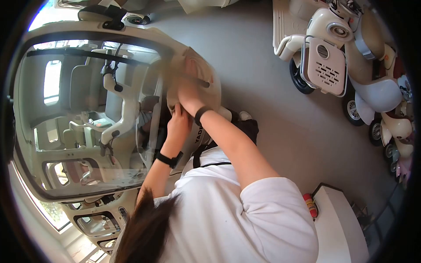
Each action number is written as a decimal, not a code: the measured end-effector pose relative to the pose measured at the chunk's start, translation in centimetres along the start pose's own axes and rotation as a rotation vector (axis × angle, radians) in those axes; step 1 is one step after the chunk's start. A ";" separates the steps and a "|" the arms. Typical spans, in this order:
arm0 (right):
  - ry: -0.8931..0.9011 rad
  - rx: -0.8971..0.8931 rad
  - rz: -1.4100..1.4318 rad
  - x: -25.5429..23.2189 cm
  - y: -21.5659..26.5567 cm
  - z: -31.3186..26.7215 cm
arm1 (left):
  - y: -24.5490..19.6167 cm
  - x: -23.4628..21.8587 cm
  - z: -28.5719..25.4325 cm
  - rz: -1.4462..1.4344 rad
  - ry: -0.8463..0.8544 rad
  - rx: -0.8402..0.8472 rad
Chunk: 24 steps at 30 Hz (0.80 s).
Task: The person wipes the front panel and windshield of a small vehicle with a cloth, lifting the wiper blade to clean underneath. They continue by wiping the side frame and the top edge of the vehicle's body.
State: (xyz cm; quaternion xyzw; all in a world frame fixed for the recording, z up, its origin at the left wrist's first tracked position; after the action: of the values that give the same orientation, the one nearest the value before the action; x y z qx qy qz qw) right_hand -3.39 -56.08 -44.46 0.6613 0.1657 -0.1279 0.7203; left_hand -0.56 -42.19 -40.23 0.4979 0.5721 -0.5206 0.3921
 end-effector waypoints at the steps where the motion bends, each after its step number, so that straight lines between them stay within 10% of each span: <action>1: 0.000 0.005 0.004 -0.2 0.0 -0.5 | -0.4 -0.2 -0.6 0.004 0.005 0.001; 4: 0.050 -0.117 -0.320 0.1 1.0 -1.0 | -0.5 -0.9 -2.0 -0.065 0.008 -0.084; 14: 0.266 0.079 0.051 0.1 0.7 -1.0 | 0.3 -0.7 0.1 -0.112 0.017 -0.132; 24: 0.315 -0.380 -0.347 -3.0 0.3 -11.1 | 0.7 -1.9 -7.6 -0.013 -0.024 -0.135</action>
State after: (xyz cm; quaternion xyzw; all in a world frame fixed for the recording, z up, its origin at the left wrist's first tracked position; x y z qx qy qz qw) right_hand -6.81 -45.12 -43.76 0.4883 0.4068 -0.1117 0.7640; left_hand 1.03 -35.02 -37.41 0.4603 0.6046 -0.4892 0.4281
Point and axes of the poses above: each hand's wrist, its own z-axis towards the middle knuckle, its own x-axis out of the palm, y = z × x, the point moved 10 cm from there along z, towards the middle knuckle, and after that the axes turned 12 degrees about -z, right-handed, at the moved point
